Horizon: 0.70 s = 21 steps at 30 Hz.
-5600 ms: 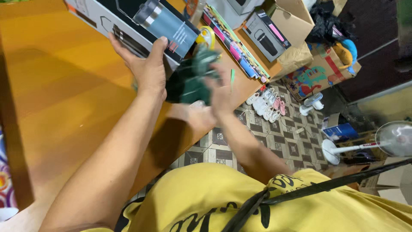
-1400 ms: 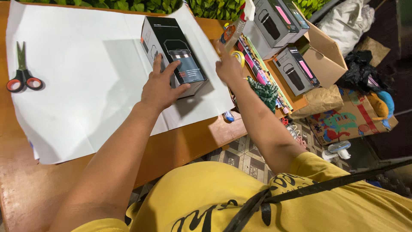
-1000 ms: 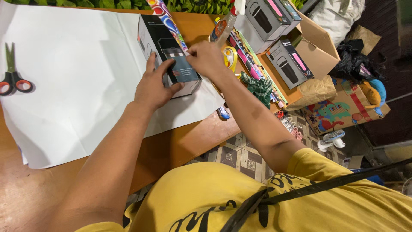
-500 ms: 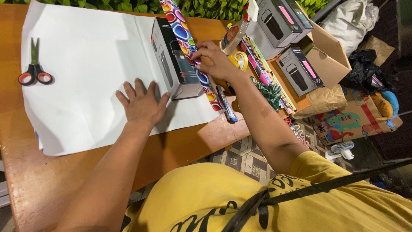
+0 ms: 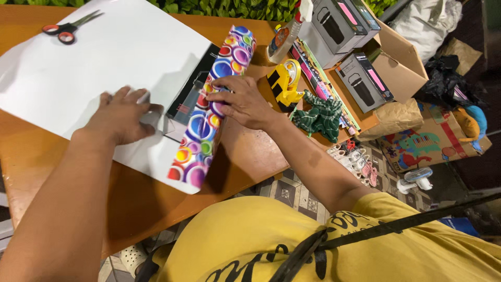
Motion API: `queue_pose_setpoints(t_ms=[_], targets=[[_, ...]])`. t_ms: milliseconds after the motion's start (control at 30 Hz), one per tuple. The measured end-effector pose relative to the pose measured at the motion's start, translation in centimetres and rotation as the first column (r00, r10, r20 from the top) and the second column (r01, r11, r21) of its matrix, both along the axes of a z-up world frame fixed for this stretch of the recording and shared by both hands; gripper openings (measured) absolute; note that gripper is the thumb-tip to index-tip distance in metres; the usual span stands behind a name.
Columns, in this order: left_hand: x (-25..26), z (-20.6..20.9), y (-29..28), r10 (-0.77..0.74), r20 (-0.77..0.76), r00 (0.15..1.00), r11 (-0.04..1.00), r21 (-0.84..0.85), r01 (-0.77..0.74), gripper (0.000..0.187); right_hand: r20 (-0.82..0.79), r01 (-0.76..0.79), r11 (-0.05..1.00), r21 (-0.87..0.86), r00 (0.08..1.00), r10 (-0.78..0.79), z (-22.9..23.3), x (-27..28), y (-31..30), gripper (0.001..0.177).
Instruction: The person cuts a sheet of colorful wrapping paper with a utility knife, wipes a black product box with a cloth, and wraps the box in the paper. They fold the paper around the box and secure it with multiple pieces of clear tape from a dispenser.
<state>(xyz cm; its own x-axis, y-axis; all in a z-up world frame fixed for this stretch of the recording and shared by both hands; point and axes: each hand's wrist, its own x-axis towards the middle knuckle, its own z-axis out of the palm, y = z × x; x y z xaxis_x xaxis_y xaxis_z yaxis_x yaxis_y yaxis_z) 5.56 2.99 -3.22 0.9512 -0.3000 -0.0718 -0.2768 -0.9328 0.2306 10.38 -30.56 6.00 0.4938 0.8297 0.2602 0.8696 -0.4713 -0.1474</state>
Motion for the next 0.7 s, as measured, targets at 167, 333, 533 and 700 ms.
queue_pose_setpoints(t_ms=[167,333,533,700], targets=[[-3.4,0.0,0.8,0.210,0.041,0.977,0.977,-0.048,-0.208,0.057,-0.040,0.017,0.993,-0.113,0.999,-0.022,1.2,-0.3,2.2,0.045],[-5.4,1.4,-0.1,0.293,-0.138,0.946,0.688,-0.657,-0.309,0.044,0.085,-0.244,0.970,0.008,0.966,0.243,1.8,0.5,4.1,0.034],[-5.3,4.3,-3.4,0.058,-0.461,0.886,0.351,-0.821,-0.450,0.068,-0.226,-0.204,0.977,-0.065,0.957,0.185,2.4,1.9,5.2,0.018],[-4.4,5.1,-3.7,0.080,-0.461,0.884,0.439,-0.780,-0.446,0.065,-0.203,-0.293,0.950,-0.108,0.942,0.267,2.8,3.4,6.1,0.017]])
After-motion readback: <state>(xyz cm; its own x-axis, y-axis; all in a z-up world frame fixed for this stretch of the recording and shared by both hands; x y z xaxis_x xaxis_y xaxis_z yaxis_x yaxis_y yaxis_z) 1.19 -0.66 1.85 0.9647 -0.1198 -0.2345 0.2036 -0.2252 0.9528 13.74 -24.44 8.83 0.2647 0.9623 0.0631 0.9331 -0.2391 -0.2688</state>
